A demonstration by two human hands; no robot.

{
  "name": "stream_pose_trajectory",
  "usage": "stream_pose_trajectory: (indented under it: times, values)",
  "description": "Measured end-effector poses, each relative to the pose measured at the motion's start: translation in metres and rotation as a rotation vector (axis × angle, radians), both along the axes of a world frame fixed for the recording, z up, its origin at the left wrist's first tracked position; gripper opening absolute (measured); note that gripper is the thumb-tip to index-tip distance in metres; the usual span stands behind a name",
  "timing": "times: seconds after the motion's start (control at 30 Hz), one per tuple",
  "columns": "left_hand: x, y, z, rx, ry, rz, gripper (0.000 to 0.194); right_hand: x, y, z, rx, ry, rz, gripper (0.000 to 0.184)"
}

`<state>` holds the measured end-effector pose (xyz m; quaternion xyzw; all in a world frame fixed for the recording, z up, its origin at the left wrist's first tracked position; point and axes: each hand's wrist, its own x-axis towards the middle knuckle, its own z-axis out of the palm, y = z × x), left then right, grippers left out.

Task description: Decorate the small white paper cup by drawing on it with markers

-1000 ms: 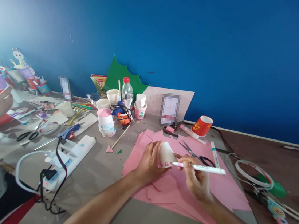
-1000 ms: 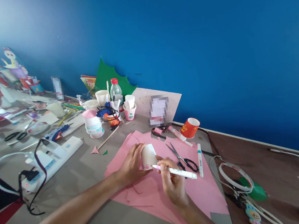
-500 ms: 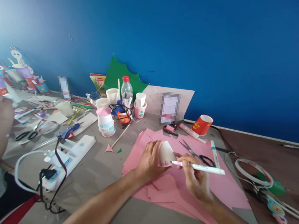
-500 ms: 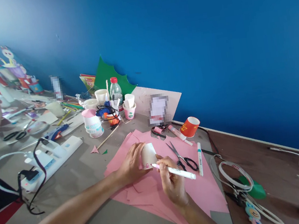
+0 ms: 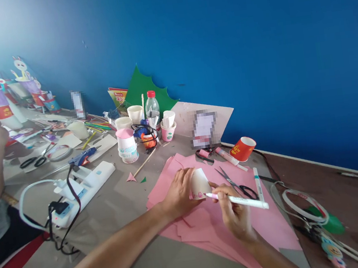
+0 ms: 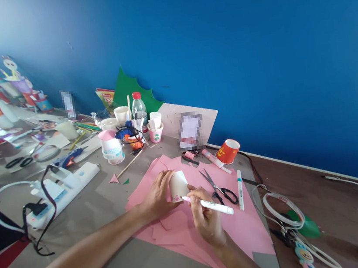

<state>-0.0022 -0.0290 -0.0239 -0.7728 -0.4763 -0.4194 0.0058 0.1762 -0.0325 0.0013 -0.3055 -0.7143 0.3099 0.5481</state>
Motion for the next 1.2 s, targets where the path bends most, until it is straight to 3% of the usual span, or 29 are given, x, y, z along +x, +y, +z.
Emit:
stream_pose_trajectory:
  times: [0.7,0.9,1.2]
  values:
    - [-0.0007,-0.001,0.0009,0.009,0.004,-0.003,0.081,0.0,0.0002,0.0006,0.008,0.001,-0.008,0.024]
    - [-0.0013,-0.001,-0.001,-0.008,0.007,0.002,0.082,0.0007,0.0017,-0.0015,-0.053,0.064,-0.041,0.025]
    - [-0.0001,0.0002,-0.0014,0.016,-0.005,-0.013,0.081,0.0024,0.0024,-0.0011,-0.03,-0.018,-0.06,0.024]
